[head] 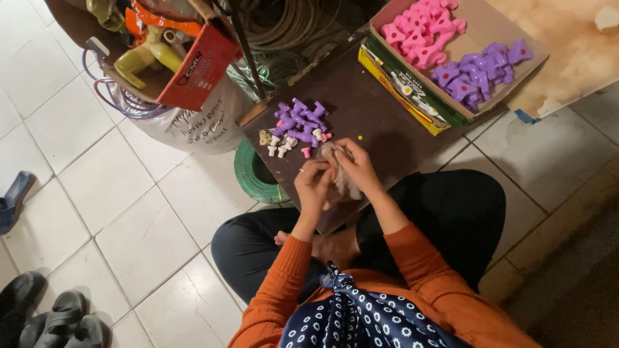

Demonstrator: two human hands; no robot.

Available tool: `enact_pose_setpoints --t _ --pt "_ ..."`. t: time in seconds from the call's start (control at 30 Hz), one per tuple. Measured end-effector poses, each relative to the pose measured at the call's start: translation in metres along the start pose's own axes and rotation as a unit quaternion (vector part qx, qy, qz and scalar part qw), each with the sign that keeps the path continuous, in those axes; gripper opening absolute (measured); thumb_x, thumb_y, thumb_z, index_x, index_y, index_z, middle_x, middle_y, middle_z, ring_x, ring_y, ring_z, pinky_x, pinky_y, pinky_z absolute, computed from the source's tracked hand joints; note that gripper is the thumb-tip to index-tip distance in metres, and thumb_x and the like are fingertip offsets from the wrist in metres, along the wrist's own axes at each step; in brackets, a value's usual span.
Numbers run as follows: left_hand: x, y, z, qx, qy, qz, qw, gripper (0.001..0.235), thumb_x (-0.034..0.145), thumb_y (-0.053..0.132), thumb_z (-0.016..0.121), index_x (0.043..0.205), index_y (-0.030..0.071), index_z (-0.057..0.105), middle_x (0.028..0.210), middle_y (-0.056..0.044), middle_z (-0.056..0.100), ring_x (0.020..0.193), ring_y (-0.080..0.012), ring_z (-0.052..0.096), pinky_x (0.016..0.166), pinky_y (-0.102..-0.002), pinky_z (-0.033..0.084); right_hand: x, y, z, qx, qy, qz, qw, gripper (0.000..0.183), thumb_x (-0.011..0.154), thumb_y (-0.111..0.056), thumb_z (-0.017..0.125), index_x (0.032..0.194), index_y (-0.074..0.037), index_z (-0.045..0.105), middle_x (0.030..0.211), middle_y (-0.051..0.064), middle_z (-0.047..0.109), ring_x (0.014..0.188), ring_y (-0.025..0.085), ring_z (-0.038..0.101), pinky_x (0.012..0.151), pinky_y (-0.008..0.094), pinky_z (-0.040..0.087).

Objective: Assembling small interlocking plastic toy pieces of various colors into a larger structure.

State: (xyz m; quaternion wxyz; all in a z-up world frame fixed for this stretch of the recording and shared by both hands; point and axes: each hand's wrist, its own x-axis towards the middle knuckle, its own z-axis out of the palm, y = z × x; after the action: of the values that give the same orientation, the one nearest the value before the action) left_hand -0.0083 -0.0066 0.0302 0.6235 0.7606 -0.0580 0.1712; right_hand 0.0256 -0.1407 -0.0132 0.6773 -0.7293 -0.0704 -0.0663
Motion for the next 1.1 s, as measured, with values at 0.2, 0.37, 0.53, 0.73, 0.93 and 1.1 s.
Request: enact_pose_setpoints --t 0.2,0.37,0.53,0.73,0.93,1.1 --pt "0.004 0.002 -0.007 0.021 -0.011 0.042 0.999 0.008 0.078 0.006 0.070 0.080 0.013 0.068 0.077 -0.001 0.063 0.075 -0.0191 0.065 0.070 -0.027 0.051 -0.007 -0.035 0.001 0.122 -0.010 0.152 0.981 0.032 0.081 -0.013 0.069 0.111 -0.006 0.061 0.106 0.006 0.058 0.099 0.017 0.051 0.093 0.035 0.041" --pt "0.003 -0.003 -0.005 0.000 -0.026 0.021 0.999 0.010 0.074 0.002 0.071 0.080 0.008 0.066 0.081 -0.009 0.064 0.080 -0.0279 0.065 0.073 -0.034 0.052 -0.002 0.014 -0.005 0.104 -0.006 0.125 0.987 0.027 0.082 -0.010 0.067 0.108 -0.007 0.061 0.103 0.006 0.059 0.099 0.015 0.051 0.092 0.033 0.040" --pt "0.004 -0.001 -0.009 0.022 -0.067 0.089 0.993 0.005 0.078 0.008 0.069 0.079 0.011 0.066 0.092 -0.007 0.066 0.084 -0.0294 0.065 0.076 -0.037 0.050 -0.002 0.005 -0.007 0.119 0.008 0.130 0.984 0.020 0.084 -0.008 0.067 0.102 -0.006 0.061 0.096 0.003 0.057 0.094 0.012 0.050 0.085 0.028 0.044" --pt "-0.002 -0.028 -0.003 -0.057 -0.007 -0.070 0.996 0.015 0.068 0.010 0.077 0.082 0.009 0.069 0.078 -0.008 0.064 0.073 -0.0180 0.062 0.070 -0.030 0.050 -0.003 0.003 -0.011 0.118 -0.015 0.121 0.985 0.031 0.070 0.000 0.074 0.098 -0.007 0.064 0.090 -0.002 0.058 0.090 0.007 0.050 0.083 0.021 0.044" --pt "0.000 -0.003 -0.009 0.006 -0.038 0.047 0.998 0.010 0.072 -0.003 0.069 0.076 0.005 0.064 0.088 -0.010 0.066 0.083 -0.0323 0.065 0.076 -0.036 0.050 -0.008 0.010 -0.008 0.153 0.031 0.158 0.975 0.022 0.076 -0.004 0.072 0.096 -0.009 0.063 0.085 -0.005 0.056 0.084 0.004 0.050 0.077 0.018 0.043" --pt "-0.003 -0.031 -0.002 -0.049 -0.009 -0.050 0.998 0.014 0.067 0.011 0.080 0.077 0.013 0.071 0.074 -0.003 0.066 0.072 -0.0184 0.065 0.069 -0.026 0.050 -0.004 0.016 -0.016 0.129 0.009 0.135 0.982 0.032 0.065 0.007 0.075 0.093 -0.004 0.064 0.084 -0.002 0.059 0.082 0.006 0.054 0.075 0.020 0.047"
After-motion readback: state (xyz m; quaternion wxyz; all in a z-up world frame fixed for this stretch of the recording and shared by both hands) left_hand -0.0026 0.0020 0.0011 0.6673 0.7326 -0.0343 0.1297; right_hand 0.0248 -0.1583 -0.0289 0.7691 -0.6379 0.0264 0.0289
